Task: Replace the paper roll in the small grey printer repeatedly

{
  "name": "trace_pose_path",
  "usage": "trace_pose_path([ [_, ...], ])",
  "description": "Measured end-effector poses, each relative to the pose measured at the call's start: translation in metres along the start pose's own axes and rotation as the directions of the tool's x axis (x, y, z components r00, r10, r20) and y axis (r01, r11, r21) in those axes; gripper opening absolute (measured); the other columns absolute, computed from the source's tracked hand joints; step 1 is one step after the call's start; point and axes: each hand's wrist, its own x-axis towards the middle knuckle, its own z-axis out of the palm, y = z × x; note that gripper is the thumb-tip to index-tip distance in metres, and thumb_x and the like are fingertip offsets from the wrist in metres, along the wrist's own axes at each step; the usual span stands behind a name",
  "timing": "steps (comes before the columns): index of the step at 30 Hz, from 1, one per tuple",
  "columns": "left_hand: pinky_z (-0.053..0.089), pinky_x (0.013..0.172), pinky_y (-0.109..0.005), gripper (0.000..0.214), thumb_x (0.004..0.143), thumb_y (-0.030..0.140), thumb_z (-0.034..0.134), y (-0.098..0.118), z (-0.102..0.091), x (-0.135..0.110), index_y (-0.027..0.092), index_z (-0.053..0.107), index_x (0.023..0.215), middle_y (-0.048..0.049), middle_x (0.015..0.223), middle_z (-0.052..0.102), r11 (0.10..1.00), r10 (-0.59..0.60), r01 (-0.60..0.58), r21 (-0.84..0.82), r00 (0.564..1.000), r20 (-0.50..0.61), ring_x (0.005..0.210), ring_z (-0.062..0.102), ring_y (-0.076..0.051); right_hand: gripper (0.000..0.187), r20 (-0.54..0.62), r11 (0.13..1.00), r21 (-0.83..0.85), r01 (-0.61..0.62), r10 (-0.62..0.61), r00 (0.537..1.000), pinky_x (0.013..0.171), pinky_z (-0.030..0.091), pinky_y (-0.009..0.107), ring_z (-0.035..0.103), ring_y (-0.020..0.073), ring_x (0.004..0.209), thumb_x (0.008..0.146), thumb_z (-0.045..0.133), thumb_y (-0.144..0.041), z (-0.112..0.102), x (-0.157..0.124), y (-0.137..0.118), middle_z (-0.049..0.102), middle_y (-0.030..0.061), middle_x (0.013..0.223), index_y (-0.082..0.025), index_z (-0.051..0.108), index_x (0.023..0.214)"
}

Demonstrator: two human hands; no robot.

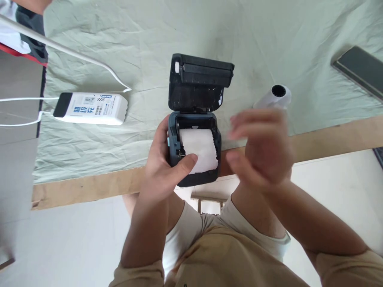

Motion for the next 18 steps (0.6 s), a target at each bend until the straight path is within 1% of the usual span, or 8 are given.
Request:
trace_pose_path([
  [2,0.063,0.095,-0.039,0.063,0.078,0.031,0.094,-0.003,-0.002,0.002,0.03,0.071,0.136,-0.0058,0.129,0.077,1.0,0.015,-0.015,0.009,1.0,0.012,0.116,0.075,-0.031,0.04,-0.016,0.992,-0.017,-0.121,0.121,0.993,0.108,0.057,0.049,0.063,0.0301,0.138,0.097,0.063,-0.032,-0.002,0.007,0.007,0.064,0.008,0.144,-0.034,0.055,0.136],
  [4,0.064,0.089,-0.037,0.064,0.078,0.032,0.094,-0.009,-0.005,0.004,0.03,0.069,0.138,-0.0054,0.125,0.077,0.999,0.04,-0.041,0.016,0.998,0.042,0.111,0.077,-0.03,0.053,0.066,0.979,0.057,-0.197,0.193,0.979,0.118,0.053,0.055,0.056,0.0326,0.151,0.1,0.062,-0.041,-0.002,0.012,0.014,0.054,0.0094,0.162,-0.034,0.043,0.148],
  [6,0.066,0.084,-0.038,0.072,0.074,0.035,0.097,-0.015,-0.009,0.007,0.031,0.067,0.139,-0.0055,0.123,0.077,0.995,0.096,-0.097,0.0,0.989,0.108,0.107,0.077,-0.03,0.053,0.106,0.952,0.174,-0.251,0.235,0.966,0.121,0.053,0.057,0.06,0.0321,0.148,0.102,0.059,-0.052,-0.002,0.014,0.017,0.058,0.0087,0.159,-0.036,0.041,0.149],
  [9,0.066,0.089,-0.039,0.068,0.076,0.036,0.096,-0.02,-0.013,0.01,0.029,0.067,0.138,-0.0071,0.128,0.076,0.993,0.118,-0.12,0.012,0.988,0.104,0.111,0.076,-0.029,0.043,0.118,0.9,0.261,-0.349,0.329,0.937,0.12,0.055,0.054,0.066,0.0303,0.141,0.105,0.059,-0.051,-0.002,0.01,0.015,0.069,0.0076,0.145,-0.036,0.048,0.144],
  [10,0.066,0.09,-0.039,0.068,0.076,0.036,0.096,-0.02,-0.014,0.011,0.029,0.068,0.137,-0.0076,0.13,0.076,0.993,0.118,-0.12,0.017,0.987,0.109,0.112,0.076,-0.03,0.04,0.14,0.894,0.267,-0.361,0.334,0.932,0.12,0.056,0.053,0.067,0.03,0.139,0.105,0.059,-0.048,-0.002,0.008,0.014,0.071,0.0081,0.143,-0.034,0.051,0.141],
  [12,0.067,0.094,-0.041,0.07,0.074,0.037,0.097,-0.019,-0.016,0.01,0.028,0.067,0.137,-0.0084,0.132,0.075,0.993,0.11,-0.114,0.026,0.986,0.125,0.117,0.075,-0.032,0.039,0.244,0.892,0.247,-0.379,0.322,0.915,0.116,0.058,0.051,0.069,0.0294,0.135,0.103,0.062,-0.044,0.0,0.006,0.013,0.072,0.0091,0.141,-0.03,0.056,0.139],
  [15,0.067,0.097,-0.042,0.075,0.071,0.037,0.099,-0.016,-0.015,0.008,0.029,0.067,0.138,-0.0088,0.138,0.074,0.995,0.098,-0.1,0.015,0.987,0.126,0.126,0.073,-0.036,0.042,0.4,0.89,0.199,-0.411,0.309,0.863,0.106,0.061,0.047,0.074,0.0269,0.123,0.102,0.062,-0.041,0.003,0.006,0.016,0.072,0.0107,0.139,-0.024,0.057,0.141],
  [18,0.068,0.096,-0.044,0.062,0.081,0.05,0.091,-0.013,-0.01,0.006,0.027,0.07,0.135,-0.0109,0.141,0.074,0.996,0.076,-0.071,-0.058,0.993,0.095,0.129,0.073,-0.038,0.048,0.444,0.874,0.212,-0.436,0.312,0.84,0.1,0.062,0.044,0.075,0.0244,0.115,0.102,0.062,-0.046,0.006,0.006,0.023,0.072,0.0107,0.139,-0.022,0.055,0.144],
])
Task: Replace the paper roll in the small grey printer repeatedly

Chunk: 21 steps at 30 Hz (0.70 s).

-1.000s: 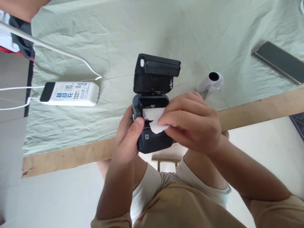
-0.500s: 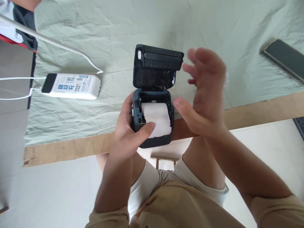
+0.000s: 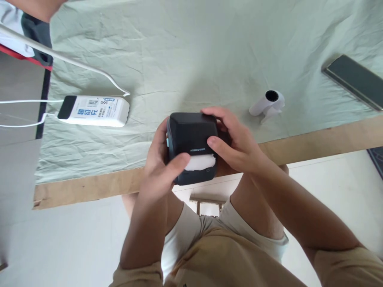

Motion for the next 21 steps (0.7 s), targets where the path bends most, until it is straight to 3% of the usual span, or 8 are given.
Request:
trace_pose_path([
  [3,0.069,0.096,-0.043,0.052,0.092,0.062,0.078,0.003,0.008,0.0,0.023,0.075,0.127,-0.0122,0.131,0.079,0.999,-0.023,0.02,-0.041,0.998,-0.056,0.131,0.074,-0.038,0.056,0.002,0.998,0.056,-0.003,0.003,1.0,0.099,0.063,0.044,0.074,0.0249,0.118,0.1,0.066,-0.055,0.001,0.0,0.008,0.071,0.0109,0.14,-0.024,0.053,0.145],
  [8,0.069,0.094,-0.04,0.048,0.09,0.059,0.084,0.009,0.014,0.001,0.022,0.076,0.12,-0.0088,0.114,0.084,0.993,-0.105,0.099,-0.063,0.989,-0.105,0.126,0.077,-0.035,0.055,-0.005,0.997,0.065,0.033,-0.032,0.999,0.112,0.059,0.049,0.07,0.026,0.127,0.098,0.068,-0.048,0.005,0.001,0.014,0.068,0.0106,0.147,-0.027,0.051,0.145],
  [14,0.069,0.097,-0.04,0.044,0.089,0.057,0.085,0.01,0.016,0.001,0.024,0.078,0.118,-0.0067,0.116,0.085,0.992,-0.1,0.089,-0.091,0.989,-0.113,0.129,0.076,-0.035,0.054,-0.049,0.999,-0.033,0.031,-0.033,0.998,0.104,0.062,0.049,0.072,0.0259,0.122,0.1,0.066,-0.05,0.005,-0.002,0.014,0.068,0.0099,0.148,-0.027,0.051,0.147],
  [18,0.065,0.105,-0.042,0.042,0.093,0.061,0.079,0.006,0.014,0.002,0.024,0.081,0.114,-0.0072,0.121,0.084,0.994,-0.071,0.061,-0.096,0.993,-0.099,0.141,0.068,-0.036,0.039,-0.132,0.997,0.042,0.065,-0.059,0.989,0.111,0.058,0.049,0.07,0.0244,0.127,0.107,0.057,-0.048,0.005,-0.005,0.013,0.07,0.0096,0.142,-0.027,0.056,0.14],
  [21,0.062,0.112,-0.042,0.042,0.098,0.062,0.072,0.003,0.012,0.003,0.024,0.082,0.115,-0.0074,0.124,0.083,0.99,-0.054,0.044,-0.137,0.996,-0.071,0.149,0.062,-0.035,0.032,-0.202,0.996,0.054,0.065,-0.053,0.978,0.103,0.06,0.046,0.071,0.0229,0.12,0.108,0.057,-0.046,0.006,-0.006,0.014,0.072,0.0082,0.132,-0.027,0.06,0.134],
])
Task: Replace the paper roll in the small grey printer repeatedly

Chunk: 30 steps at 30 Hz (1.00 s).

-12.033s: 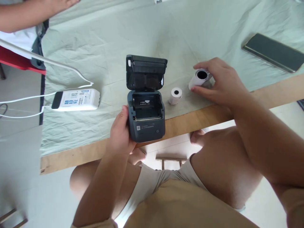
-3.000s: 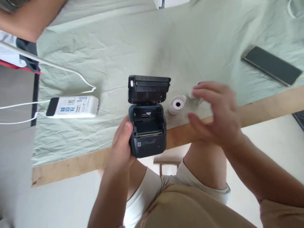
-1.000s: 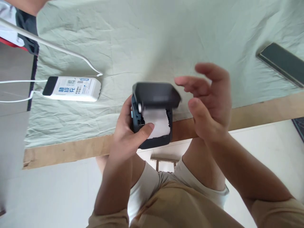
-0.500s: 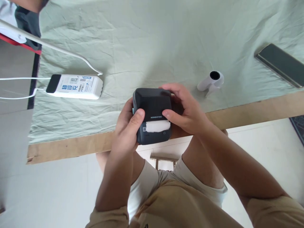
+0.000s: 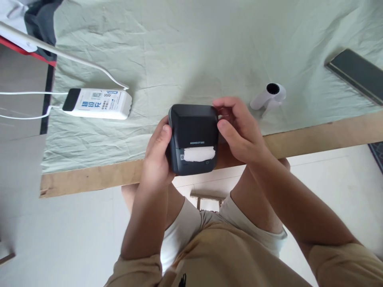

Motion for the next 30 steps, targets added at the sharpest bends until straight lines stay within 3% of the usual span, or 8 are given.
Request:
trace_pose_path([
  [3,0.059,0.115,-0.044,0.037,0.101,0.058,0.069,-0.0003,-0.0008,0.0006,0.026,0.083,0.113,-0.0066,0.121,0.083,0.999,0.051,-0.051,-0.016,0.999,0.003,0.148,0.063,-0.034,0.034,0.023,1.0,0.023,0.015,-0.016,1.0,0.093,0.061,0.043,0.072,0.0214,0.111,0.105,0.061,-0.048,-0.0002,-0.0003,0.0016,0.071,0.0075,0.129,-0.028,0.06,0.133],
  [9,0.061,0.108,-0.041,0.031,0.102,0.052,0.068,-0.0001,-0.0019,0.0016,0.029,0.085,0.112,-0.0045,0.107,0.081,0.994,0.104,-0.103,-0.025,0.994,0.02,0.124,0.074,-0.03,0.044,0.066,0.997,0.076,0.023,-0.028,0.997,0.094,0.063,0.043,0.068,0.0237,0.118,0.101,0.065,-0.059,-0.0007,0.0021,0.004,0.069,0.0071,0.123,-0.029,0.057,0.132],
  [14,0.062,0.079,-0.029,0.03,0.102,0.05,0.068,-0.0015,-0.0043,0.0021,0.025,0.084,0.1,-0.004,0.093,0.077,0.995,0.101,-0.101,-0.025,0.995,-0.008,0.088,0.074,-0.02,0.04,0.073,0.999,0.048,-0.025,0.022,0.997,0.094,0.063,0.042,0.068,0.0225,0.115,0.102,0.062,-0.055,-0.0009,0.0021,-0.0001,0.067,0.0075,0.125,-0.029,0.056,0.132],
  [18,0.057,0.06,-0.027,0.032,0.103,0.052,0.067,-0.0004,-0.0034,0.0006,0.024,0.083,0.097,-0.0025,0.08,0.072,0.997,0.082,-0.082,0.014,0.995,-0.064,0.07,0.066,-0.017,0.045,0.081,0.999,-0.012,-0.049,0.05,0.995,0.092,0.063,0.043,0.067,0.0194,0.093,0.099,0.063,-0.06,-0.0036,0.0009,-0.0021,0.064,0.0068,0.127,-0.032,0.056,0.134],
  [21,0.057,0.061,-0.03,0.034,0.099,0.056,0.071,0.0016,-0.002,0.0005,0.025,0.08,0.09,-0.0024,0.071,0.065,0.997,0.063,-0.06,0.053,0.996,-0.064,0.07,0.067,-0.02,0.05,0.112,1.0,-0.019,-0.018,0.02,0.994,0.092,0.063,0.046,0.064,0.0206,0.089,0.096,0.066,-0.063,-0.0056,0.0009,-0.0019,0.063,0.0063,0.121,-0.034,0.055,0.135],
  [26,0.059,0.074,-0.036,0.032,0.097,0.055,0.074,0.0035,-0.0019,0.0014,0.025,0.079,0.088,-0.0033,0.072,0.064,0.998,0.043,-0.04,0.055,0.998,-0.041,0.079,0.071,-0.024,0.059,0.115,0.994,0.024,0.107,-0.109,0.987,0.086,0.063,0.044,0.064,0.0241,0.101,0.09,0.077,-0.059,-0.0059,0.0028,0.0006,0.065,0.007,0.122,-0.034,0.058,0.139],
  [30,0.056,0.066,-0.031,0.029,0.097,0.048,0.077,0.003,-0.0025,0.0022,0.023,0.076,0.082,-0.0022,0.073,0.064,0.997,0.063,-0.059,0.047,0.995,-0.08,0.074,0.068,-0.02,0.059,0.078,0.987,-0.002,0.16,-0.16,0.984,0.081,0.063,0.042,0.063,0.0245,0.103,0.089,0.08,-0.058,-0.0044,0.0024,0.0022,0.066,0.0061,0.116,-0.035,0.061,0.14],
])
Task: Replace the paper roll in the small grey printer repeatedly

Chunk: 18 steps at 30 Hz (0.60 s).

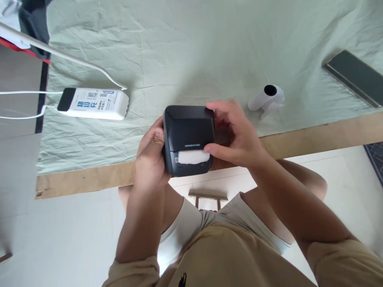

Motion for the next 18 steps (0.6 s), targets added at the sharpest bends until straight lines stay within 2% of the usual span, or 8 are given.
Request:
trace_pose_path([
  [3,0.057,0.062,-0.029,0.027,0.098,0.046,0.076,-0.001,0.001,0.0,0.023,0.077,0.084,-0.0018,0.073,0.065,1.0,-0.004,0.004,-0.02,1.0,-0.013,0.074,0.07,-0.019,0.052,-0.081,0.997,-0.071,-0.032,0.026,0.996,0.075,0.06,0.044,0.062,0.0224,0.084,0.088,0.079,-0.06,0.002,-0.001,-0.006,0.062,0.0018,0.093,-0.035,0.064,0.131],
  [6,0.063,0.072,-0.032,0.029,0.1,0.049,0.074,-0.004,0.001,0.0,0.024,0.079,0.087,-0.0031,0.081,0.073,1.0,-0.022,0.021,-0.019,0.999,-0.048,0.088,0.076,-0.023,0.028,-0.169,0.992,-0.126,-0.028,0.006,0.986,0.059,0.052,0.039,0.052,0.0169,0.058,0.092,0.078,-0.05,0.004,0.001,-0.019,0.052,-0.0057,0.067,-0.035,0.064,0.112],
  [8,0.063,0.074,-0.031,0.028,0.101,0.05,0.074,-0.006,0.001,0.0,0.025,0.079,0.088,-0.0025,0.085,0.077,0.999,-0.018,0.016,-0.03,0.998,-0.058,0.09,0.077,-0.022,0.017,-0.222,0.988,-0.146,-0.05,0.017,0.975,0.053,0.045,0.036,0.045,0.0143,0.049,0.099,0.073,-0.046,0.006,0.005,-0.03,0.046,-0.0082,0.058,-0.034,0.063,0.104],
  [10,0.062,0.071,-0.028,0.027,0.101,0.049,0.073,-0.007,0.001,0.0,0.026,0.081,0.091,-0.0007,0.088,0.079,0.999,0.003,-0.006,-0.045,0.999,-0.053,0.084,0.076,-0.019,0.017,-0.28,0.982,-0.154,-0.114,0.068,0.958,0.052,0.046,0.035,0.052,0.0133,0.05,0.105,0.066,-0.048,0.006,0.011,-0.039,0.052,-0.0069,0.062,-0.032,0.064,0.103],
  [12,0.061,0.07,-0.026,0.026,0.102,0.049,0.071,-0.007,0.001,0.0,0.026,0.083,0.099,-0.0003,0.093,0.081,0.999,0.003,-0.004,-0.05,1.0,-0.026,0.083,0.075,-0.017,0.019,-0.329,0.982,-0.128,-0.138,0.09,0.94,0.052,0.047,0.035,0.061,0.0126,0.056,0.108,0.063,-0.05,0.005,0.018,-0.044,0.061,-0.0047,0.077,-0.031,0.063,0.103],
  [15,0.063,0.076,-0.03,0.032,0.101,0.054,0.071,-0.005,0.002,0.001,0.025,0.084,0.105,-0.004,0.101,0.082,0.998,-0.029,0.03,-0.047,0.999,0.024,0.097,0.079,-0.023,0.018,-0.348,0.989,-0.099,-0.108,0.067,0.935,0.051,0.045,0.034,0.074,0.0183,0.08,0.106,0.066,-0.046,0.001,0.027,-0.047,0.067,-0.0004,0.097,-0.032,0.057,0.099],
  [17,0.065,0.082,-0.034,0.034,0.099,0.058,0.072,-0.003,0.004,0.002,0.026,0.083,0.106,-0.006,0.106,0.084,0.998,-0.042,0.043,-0.054,0.999,0.025,0.108,0.079,-0.028,0.018,-0.291,0.976,-0.189,-0.105,0.046,0.956,0.051,0.043,0.035,0.074,0.0214,0.086,0.106,0.063,-0.043,-0.001,0.031,-0.048,0.069,0.002,0.098,-0.032,0.054,0.094],
  [18,0.066,0.085,-0.036,0.036,0.098,0.06,0.071,-0.003,0.004,0.002,0.026,0.083,0.106,-0.0064,0.108,0.084,0.997,-0.048,0.05,-0.062,0.999,0.019,0.113,0.079,-0.03,0.018,-0.219,0.957,-0.274,-0.092,0.031,0.975,0.051,0.041,0.036,0.072,0.021,0.08,0.105,0.062,-0.041,-0.002,0.032,-0.048,0.07,0.0021,0.094,-0.031,0.055,0.092],
])
